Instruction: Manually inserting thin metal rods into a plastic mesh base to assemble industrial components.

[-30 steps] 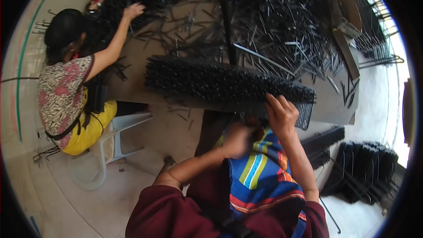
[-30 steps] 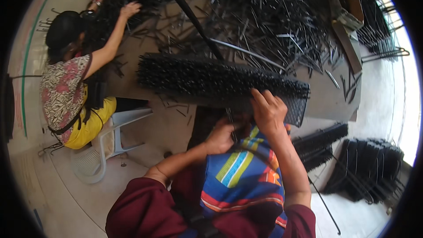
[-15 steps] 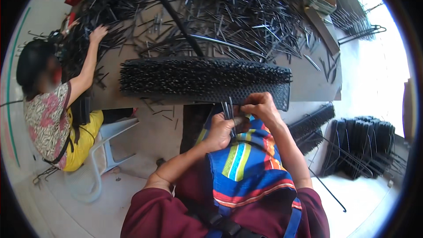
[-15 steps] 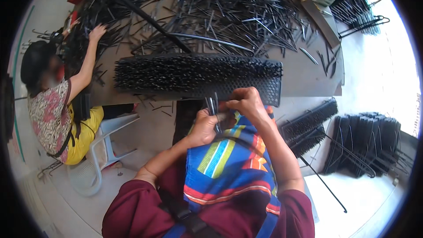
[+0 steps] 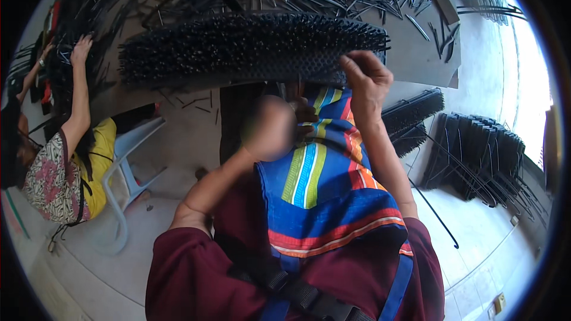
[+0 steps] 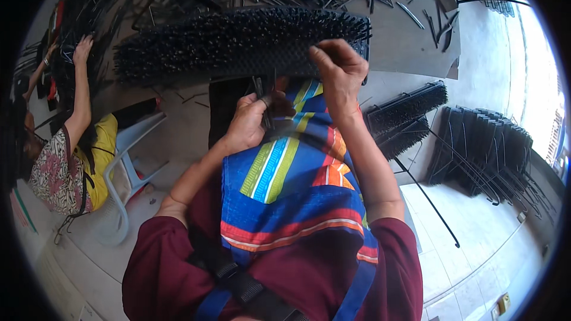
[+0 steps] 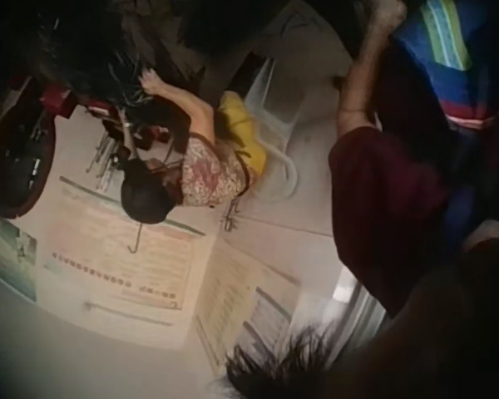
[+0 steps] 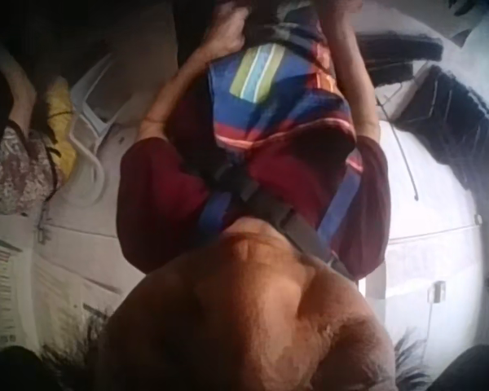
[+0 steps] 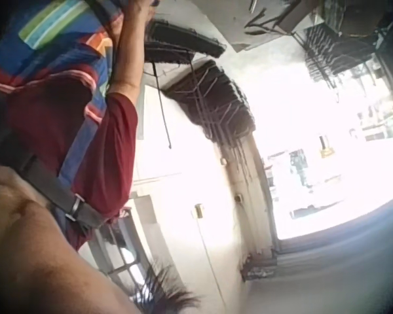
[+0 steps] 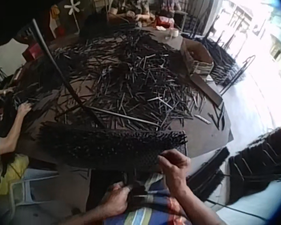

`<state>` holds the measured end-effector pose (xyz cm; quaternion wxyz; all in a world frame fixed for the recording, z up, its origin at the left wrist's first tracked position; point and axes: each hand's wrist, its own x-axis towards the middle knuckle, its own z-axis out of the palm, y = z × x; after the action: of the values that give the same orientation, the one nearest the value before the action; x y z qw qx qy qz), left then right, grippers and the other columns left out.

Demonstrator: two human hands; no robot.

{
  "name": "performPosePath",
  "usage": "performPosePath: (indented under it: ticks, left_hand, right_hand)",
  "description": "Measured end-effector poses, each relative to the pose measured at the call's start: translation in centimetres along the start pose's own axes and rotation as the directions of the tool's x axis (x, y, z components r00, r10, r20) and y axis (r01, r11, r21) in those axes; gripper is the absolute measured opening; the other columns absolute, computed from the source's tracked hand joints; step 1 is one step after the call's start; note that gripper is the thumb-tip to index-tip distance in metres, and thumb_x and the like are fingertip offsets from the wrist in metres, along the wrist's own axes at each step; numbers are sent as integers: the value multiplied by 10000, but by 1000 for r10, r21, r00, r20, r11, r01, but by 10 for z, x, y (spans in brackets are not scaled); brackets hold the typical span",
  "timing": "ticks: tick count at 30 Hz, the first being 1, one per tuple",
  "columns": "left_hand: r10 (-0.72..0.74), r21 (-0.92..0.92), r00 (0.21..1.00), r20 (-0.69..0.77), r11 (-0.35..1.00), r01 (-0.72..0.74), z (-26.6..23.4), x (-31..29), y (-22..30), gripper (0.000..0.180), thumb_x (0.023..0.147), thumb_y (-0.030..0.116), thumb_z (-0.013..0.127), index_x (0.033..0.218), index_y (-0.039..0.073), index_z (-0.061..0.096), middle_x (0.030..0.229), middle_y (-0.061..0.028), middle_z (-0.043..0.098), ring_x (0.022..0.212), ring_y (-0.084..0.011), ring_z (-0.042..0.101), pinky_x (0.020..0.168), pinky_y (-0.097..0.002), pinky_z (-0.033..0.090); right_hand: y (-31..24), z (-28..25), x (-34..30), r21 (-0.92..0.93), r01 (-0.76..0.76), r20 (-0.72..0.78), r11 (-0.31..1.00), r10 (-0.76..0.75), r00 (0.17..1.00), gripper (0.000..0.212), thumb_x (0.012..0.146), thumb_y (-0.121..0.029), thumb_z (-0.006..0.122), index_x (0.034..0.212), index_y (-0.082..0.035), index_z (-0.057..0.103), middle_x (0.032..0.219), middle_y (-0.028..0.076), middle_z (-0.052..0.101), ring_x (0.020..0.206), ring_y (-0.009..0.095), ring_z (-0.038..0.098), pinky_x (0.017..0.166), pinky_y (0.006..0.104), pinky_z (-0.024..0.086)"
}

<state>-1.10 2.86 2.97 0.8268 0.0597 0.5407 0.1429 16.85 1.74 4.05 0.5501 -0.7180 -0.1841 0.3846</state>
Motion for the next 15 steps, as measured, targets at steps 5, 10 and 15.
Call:
performPosePath:
  ticks: [5,10,15]
  left_hand:
    - [46,-60,972,230,998,-33,6,-4,10,186,930,150,564,1059,25,610,909,-114,673,825,-232,679,708,-372,577]
    - [-153,-82,980,129,983,165,1,1,7,184,925,129,568,1081,40,609,909,-117,675,813,-230,682,719,-365,575]
    - [-44,-41,989,140,998,50,7,-8,13,183,922,129,573,1079,45,610,909,-122,678,796,-234,686,725,-368,576]
  right_hand:
    - [-6,18,15,-106,222,-13,969,-225,974,90,754,27,722,804,2,652,679,-30,578,613,19,476,561,178,387]
    - [-11,21,15,-331,474,80,816,-476,876,115,714,53,717,796,8,650,678,46,589,580,72,514,543,201,401]
    - [-18,21,13,-381,505,114,774,-503,857,118,710,51,724,796,7,657,690,59,607,583,93,538,537,216,422]
